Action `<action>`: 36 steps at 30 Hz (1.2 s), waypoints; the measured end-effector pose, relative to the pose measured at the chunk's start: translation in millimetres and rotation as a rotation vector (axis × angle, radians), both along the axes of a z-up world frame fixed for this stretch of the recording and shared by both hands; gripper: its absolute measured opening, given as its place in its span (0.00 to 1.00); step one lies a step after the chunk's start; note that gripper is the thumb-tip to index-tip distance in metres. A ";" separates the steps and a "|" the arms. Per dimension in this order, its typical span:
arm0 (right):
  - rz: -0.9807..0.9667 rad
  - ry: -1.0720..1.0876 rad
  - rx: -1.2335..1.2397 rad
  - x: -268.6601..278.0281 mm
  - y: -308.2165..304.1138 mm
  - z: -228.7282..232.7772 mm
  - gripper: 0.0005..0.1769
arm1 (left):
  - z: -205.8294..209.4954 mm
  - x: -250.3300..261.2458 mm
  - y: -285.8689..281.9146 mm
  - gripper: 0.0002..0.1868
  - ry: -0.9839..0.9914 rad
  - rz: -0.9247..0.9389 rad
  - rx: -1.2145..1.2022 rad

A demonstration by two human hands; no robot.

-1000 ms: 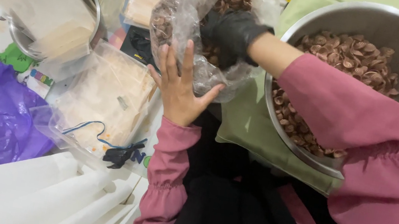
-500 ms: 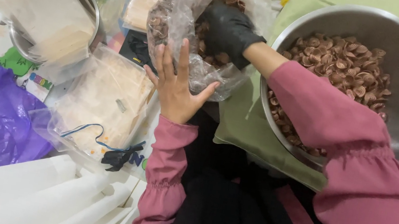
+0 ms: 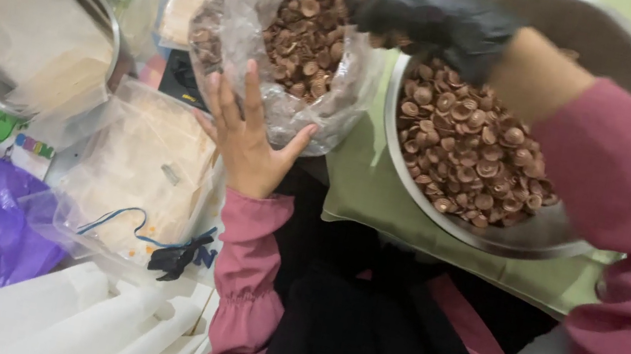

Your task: Transferring small snacks from a plastic bag into a metal bowl for weighing and packaging.

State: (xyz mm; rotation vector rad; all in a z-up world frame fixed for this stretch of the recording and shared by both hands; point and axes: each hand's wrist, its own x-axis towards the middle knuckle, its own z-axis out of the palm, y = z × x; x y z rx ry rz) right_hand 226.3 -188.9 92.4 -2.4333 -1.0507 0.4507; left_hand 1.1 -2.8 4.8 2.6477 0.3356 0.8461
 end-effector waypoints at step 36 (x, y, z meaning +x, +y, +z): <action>0.091 -0.275 -0.520 -73.6 -179.3 38.5 0.43 | -9.2 -2.7 1.8 0.65 0.149 0.115 0.022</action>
